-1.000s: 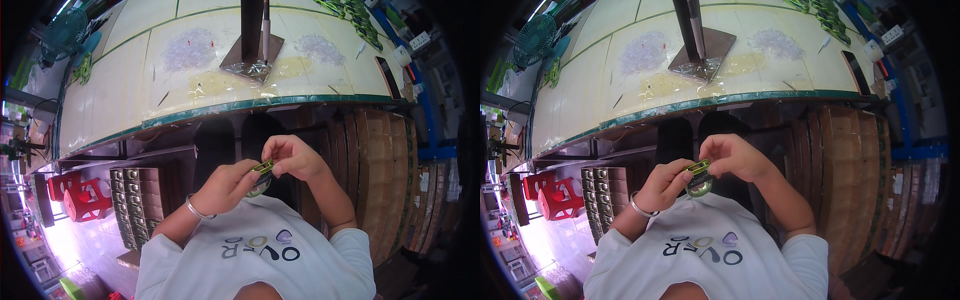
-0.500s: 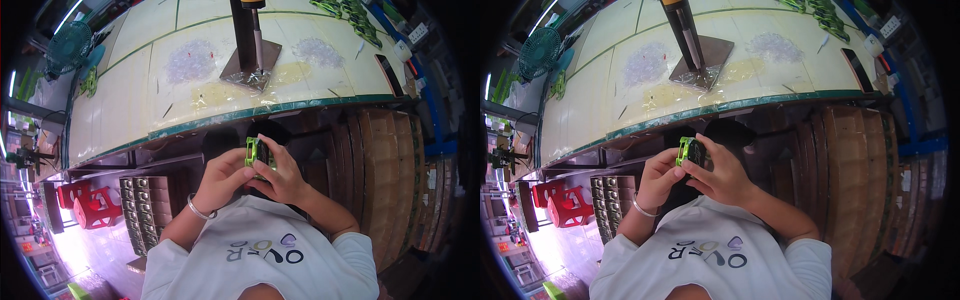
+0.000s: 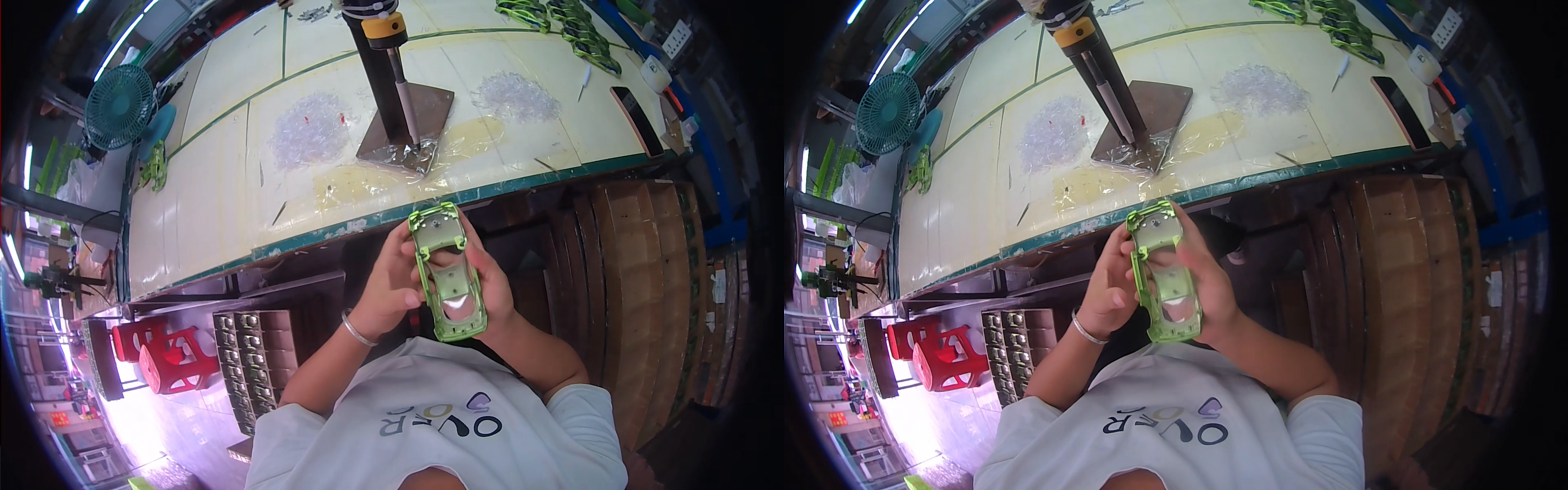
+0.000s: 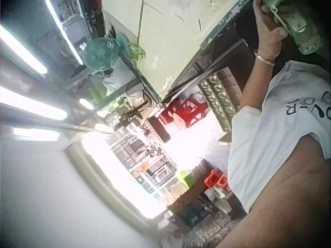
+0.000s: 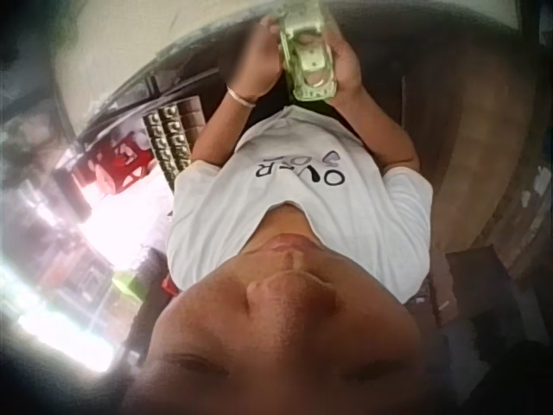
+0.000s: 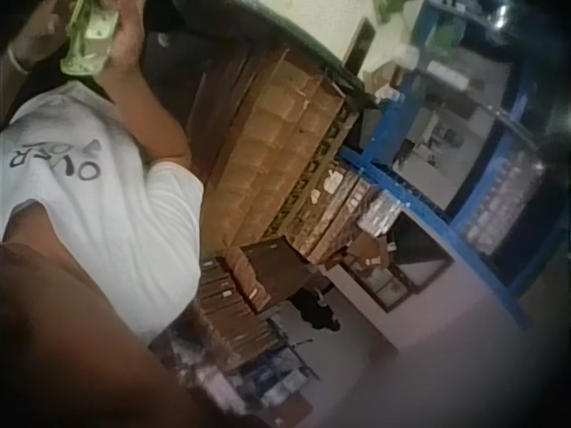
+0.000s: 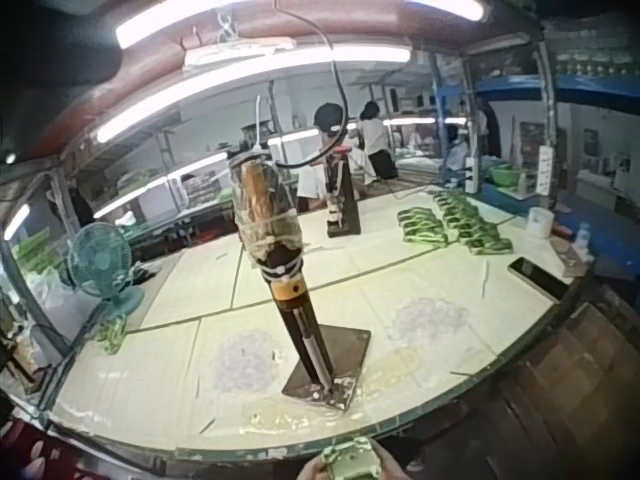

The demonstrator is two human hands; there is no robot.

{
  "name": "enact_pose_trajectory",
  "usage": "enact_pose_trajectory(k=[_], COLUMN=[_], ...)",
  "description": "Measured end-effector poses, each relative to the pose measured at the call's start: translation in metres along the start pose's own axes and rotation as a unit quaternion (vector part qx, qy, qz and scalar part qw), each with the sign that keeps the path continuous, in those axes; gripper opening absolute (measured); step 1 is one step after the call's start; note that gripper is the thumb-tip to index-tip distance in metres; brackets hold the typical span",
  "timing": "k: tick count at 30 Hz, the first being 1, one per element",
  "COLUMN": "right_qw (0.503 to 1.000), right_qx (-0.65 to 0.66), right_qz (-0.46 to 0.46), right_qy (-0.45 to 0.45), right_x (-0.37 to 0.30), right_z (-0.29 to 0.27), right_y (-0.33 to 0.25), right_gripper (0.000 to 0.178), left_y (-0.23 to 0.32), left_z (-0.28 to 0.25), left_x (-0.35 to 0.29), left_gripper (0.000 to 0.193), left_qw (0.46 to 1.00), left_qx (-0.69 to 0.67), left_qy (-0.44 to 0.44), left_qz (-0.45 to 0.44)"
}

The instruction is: The person assembles small green electronic devices at a workbench. They pick up a device, insert a small component, and use a screwdriver to secure it before placing the finished unit on the table. The process is repeated for multiple units.

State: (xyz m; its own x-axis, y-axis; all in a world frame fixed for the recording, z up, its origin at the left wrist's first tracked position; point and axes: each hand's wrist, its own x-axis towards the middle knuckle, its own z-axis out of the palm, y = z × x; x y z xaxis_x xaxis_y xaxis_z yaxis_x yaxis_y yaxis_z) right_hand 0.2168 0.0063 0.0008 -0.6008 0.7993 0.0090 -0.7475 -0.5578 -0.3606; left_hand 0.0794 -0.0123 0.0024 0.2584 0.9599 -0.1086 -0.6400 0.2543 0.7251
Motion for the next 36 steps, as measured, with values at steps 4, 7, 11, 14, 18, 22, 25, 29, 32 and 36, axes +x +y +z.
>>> enact_pose_trajectory(k=[4, 7, 11, 14, 18, 22, 25, 29, 32, 36], right_qw=[0.996, 0.996, 0.995, 0.996, 0.996, 0.996, 0.995, 0.994, 0.995, 0.995], right_qx=[0.078, 0.074, 0.100, 0.092, 0.089, 0.083, 0.090, 0.084, 0.093, 0.094], right_qz=[-0.001, 0.001, 0.006, 0.008, 0.010, 0.006, 0.014, 0.021, 0.014, 0.013], right_qy=[0.044, 0.047, 0.025, 0.016, 0.007, -0.011, -0.033, -0.061, -0.028, -0.029], right_x=[0.019, 0.038, 0.053, 0.056, 0.057, 0.055, 0.055, 0.057, 0.057, 0.054], right_z=[-0.002, 0.002, 0.015, 0.021, 0.028, 0.030, 0.031, 0.027, 0.030, 0.030], right_y=[-0.005, -0.017, -0.027, -0.031, -0.033, -0.035, -0.036, -0.036, -0.036, -0.037], right_gripper=[0.045, 0.049, 0.049, 0.051, 0.054, 0.056, 0.056, 0.056, 0.055, 0.055], left_y=[0.001, 0.013, 0.025, 0.030, 0.035, 0.038, 0.039, 0.042, 0.040, 0.038], left_z=[0.006, 0.007, 0.008, 0.008, 0.016, 0.019, 0.021, 0.020, 0.019, 0.021], left_x=[0.021, 0.041, 0.053, 0.057, 0.057, 0.057, 0.057, 0.056, 0.059, 0.058], left_gripper=[0.108, 0.099, 0.100, 0.103, 0.106, 0.103, 0.101, 0.098, 0.097, 0.095], left_qw=[0.998, 0.996, 0.995, 0.993, 0.992, 0.993, 0.994, 0.994, 0.995, 0.993], left_qx=[0.054, 0.083, 0.085, 0.099, 0.105, 0.097, 0.088, 0.090, 0.082, 0.090], left_qy=[0.011, 0.003, 0.006, -0.005, 0.004, 0.002, -0.002, -0.011, -0.017, -0.017], left_qz=[0.005, 0.028, 0.050, 0.065, 0.076, 0.071, 0.067, 0.057, 0.062, 0.068])
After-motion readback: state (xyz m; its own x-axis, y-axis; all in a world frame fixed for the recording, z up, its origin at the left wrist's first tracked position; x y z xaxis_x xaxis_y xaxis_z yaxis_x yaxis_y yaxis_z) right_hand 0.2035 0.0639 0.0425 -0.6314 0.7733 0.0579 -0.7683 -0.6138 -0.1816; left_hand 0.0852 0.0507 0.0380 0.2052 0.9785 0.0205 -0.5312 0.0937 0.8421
